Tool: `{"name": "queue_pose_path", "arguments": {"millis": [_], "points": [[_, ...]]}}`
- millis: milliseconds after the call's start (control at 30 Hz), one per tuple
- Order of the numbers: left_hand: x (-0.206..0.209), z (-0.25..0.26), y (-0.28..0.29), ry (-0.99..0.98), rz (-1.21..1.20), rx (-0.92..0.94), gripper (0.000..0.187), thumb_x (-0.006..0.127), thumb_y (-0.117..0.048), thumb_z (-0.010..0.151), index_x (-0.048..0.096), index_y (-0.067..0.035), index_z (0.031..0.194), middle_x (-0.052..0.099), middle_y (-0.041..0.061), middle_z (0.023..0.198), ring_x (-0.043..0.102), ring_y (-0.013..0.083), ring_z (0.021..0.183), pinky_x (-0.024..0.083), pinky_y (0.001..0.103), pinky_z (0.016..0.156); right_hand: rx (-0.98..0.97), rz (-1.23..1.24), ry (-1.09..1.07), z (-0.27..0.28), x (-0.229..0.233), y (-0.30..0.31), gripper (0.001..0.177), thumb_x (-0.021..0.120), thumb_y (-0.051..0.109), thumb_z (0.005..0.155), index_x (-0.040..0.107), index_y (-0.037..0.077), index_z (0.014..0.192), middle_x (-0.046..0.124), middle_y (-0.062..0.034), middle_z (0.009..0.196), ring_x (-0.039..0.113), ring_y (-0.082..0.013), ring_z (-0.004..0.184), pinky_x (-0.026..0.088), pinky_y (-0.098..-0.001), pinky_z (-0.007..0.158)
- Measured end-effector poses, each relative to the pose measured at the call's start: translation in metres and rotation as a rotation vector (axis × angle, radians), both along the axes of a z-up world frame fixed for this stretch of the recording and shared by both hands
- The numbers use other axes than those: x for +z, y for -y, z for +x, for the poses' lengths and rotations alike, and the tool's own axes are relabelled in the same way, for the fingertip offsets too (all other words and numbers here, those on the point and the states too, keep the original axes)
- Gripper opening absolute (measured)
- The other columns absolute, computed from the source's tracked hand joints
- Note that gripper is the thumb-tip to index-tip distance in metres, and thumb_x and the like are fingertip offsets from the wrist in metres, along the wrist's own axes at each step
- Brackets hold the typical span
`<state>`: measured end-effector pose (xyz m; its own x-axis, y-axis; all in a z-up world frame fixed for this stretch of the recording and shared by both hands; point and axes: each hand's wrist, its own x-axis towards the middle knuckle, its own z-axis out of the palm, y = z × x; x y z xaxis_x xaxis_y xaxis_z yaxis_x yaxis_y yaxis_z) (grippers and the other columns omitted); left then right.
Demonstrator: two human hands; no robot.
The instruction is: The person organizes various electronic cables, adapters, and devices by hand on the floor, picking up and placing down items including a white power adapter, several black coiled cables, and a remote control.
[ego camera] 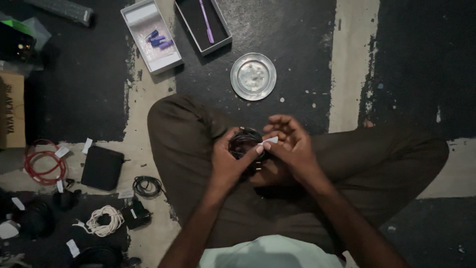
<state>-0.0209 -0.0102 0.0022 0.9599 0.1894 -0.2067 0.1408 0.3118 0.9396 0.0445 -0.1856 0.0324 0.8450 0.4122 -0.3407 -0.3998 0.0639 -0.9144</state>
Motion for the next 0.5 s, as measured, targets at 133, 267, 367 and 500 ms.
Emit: {"name": "queue_pose_path", "arguments": {"millis": [133,267,367,500], "points": [[-0.0012,0.0009,-0.0006,-0.010,-0.026,0.008,0.030,0.085,-0.012,0.084,0.068,-0.002,0.106,0.073,0.002,0.096,0.069,0.0080,0.089,0.057,0.026,0.081,-0.006,-0.029,0.044,0.0025,-0.0040,0.0013,0.057,0.073,-0.007,0.088,0.050,0.000,0.140,0.061,-0.0088,0.117,0.063,-0.0128,0.105,0.056,-0.0272,0.093],[0.0027,0.0007,-0.0013,-0.015,-0.051,0.012,0.030,0.084,-0.012,0.084,0.068,-0.003,0.108,0.074,0.002,0.098,0.070,0.0085,0.090,0.058,0.026,0.083,-0.006,-0.046,0.063,0.0025,-0.0038,0.0008,0.059,0.073,-0.008,0.088,0.049,0.000,0.142,0.060,-0.0073,0.110,0.064,-0.0131,0.103,0.057,-0.0274,0.091],[0.0058,0.0016,-0.0019,0.006,-0.019,0.022,0.030,0.084,-0.013,0.085,0.068,-0.004,0.109,0.074,0.002,0.100,0.070,0.0090,0.093,0.057,0.026,0.086,0.012,-0.043,0.130,0.0032,-0.0042,-0.0023,0.066,0.074,-0.008,0.087,0.046,0.001,0.146,0.056,-0.0049,0.109,0.064,-0.0129,0.103,0.058,-0.0276,0.091],[0.0063,0.0010,-0.0018,-0.011,0.050,0.037,0.030,0.085,-0.014,0.084,0.069,-0.003,0.108,0.074,0.003,0.099,0.070,0.0094,0.094,0.057,0.027,0.086,-0.043,0.069,0.079,-0.0014,-0.0045,-0.0050,0.066,0.074,-0.008,0.089,0.046,0.000,0.148,0.054,-0.0060,0.112,0.063,-0.0139,0.105,0.055,-0.0275,0.093]]}}
